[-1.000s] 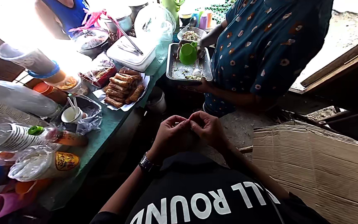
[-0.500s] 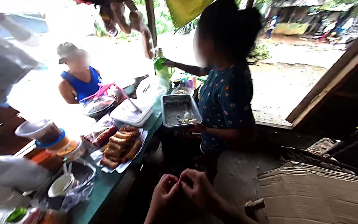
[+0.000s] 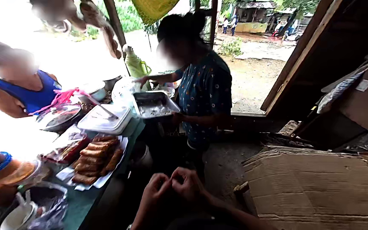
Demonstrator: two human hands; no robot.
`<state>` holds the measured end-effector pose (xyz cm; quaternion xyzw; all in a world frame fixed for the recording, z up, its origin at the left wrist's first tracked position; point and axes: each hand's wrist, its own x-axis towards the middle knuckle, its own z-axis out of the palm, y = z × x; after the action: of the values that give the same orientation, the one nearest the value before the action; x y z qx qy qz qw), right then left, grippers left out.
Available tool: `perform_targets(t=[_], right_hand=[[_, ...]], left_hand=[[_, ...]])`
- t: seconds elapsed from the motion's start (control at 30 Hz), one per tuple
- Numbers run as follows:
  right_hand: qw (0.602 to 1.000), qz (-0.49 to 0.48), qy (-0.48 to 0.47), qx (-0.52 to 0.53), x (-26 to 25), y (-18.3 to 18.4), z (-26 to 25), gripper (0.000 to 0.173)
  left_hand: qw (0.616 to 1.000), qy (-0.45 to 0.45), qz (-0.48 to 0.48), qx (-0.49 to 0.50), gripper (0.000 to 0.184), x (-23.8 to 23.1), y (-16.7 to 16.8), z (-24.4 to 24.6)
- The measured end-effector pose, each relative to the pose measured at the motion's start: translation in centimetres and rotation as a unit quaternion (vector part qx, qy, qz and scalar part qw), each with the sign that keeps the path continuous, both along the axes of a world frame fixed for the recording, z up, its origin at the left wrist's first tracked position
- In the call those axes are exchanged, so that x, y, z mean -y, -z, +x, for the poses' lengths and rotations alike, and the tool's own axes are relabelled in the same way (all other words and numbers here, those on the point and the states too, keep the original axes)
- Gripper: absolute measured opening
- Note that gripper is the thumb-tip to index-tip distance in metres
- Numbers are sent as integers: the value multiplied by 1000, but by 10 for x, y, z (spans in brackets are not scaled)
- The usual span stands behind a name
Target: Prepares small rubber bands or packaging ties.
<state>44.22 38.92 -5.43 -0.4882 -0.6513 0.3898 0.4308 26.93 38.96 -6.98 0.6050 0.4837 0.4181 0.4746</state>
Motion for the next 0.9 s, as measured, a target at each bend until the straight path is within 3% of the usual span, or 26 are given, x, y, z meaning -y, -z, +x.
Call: perform_targets(t=[0.1,0.17,0.23,0.3,0.5,0.57,0.63,0.67,0.8,0.9], right_hand=[[985,-94,2,-142,-12,-14,9,14],[977,-119,12,-178,-16,-25,12,14],[975,-118,14,-185,-18,-30,11,12],[979,-98,-3,-179,-17,-31,9,10],[984,-71,-54,-154,-12,-27,8,13],[992,46,-73,-88,-12,-22,11,18],[977,197,-78,18,-16,-20,17,17],[969,226,-88,46,-17,-21,20,15],[963,206,-170,33,-22,-16,29,15],[963,200,-174,45,-17,-15,28,15]], left_hand=[[976,-63,-106,178,25,4,-26,18],[951,-61,-161,257,34,5,-42,23],[940,-51,-164,296,26,5,-49,26],[943,-47,-138,299,16,4,-51,26],[955,-66,-116,266,16,7,-48,20],[964,-53,-109,235,16,10,-49,17],[969,-40,-108,217,16,13,-51,17],[969,-36,-110,220,15,14,-52,17],[950,-29,-154,270,15,17,-55,17],[942,-47,-163,289,19,19,-52,19]])
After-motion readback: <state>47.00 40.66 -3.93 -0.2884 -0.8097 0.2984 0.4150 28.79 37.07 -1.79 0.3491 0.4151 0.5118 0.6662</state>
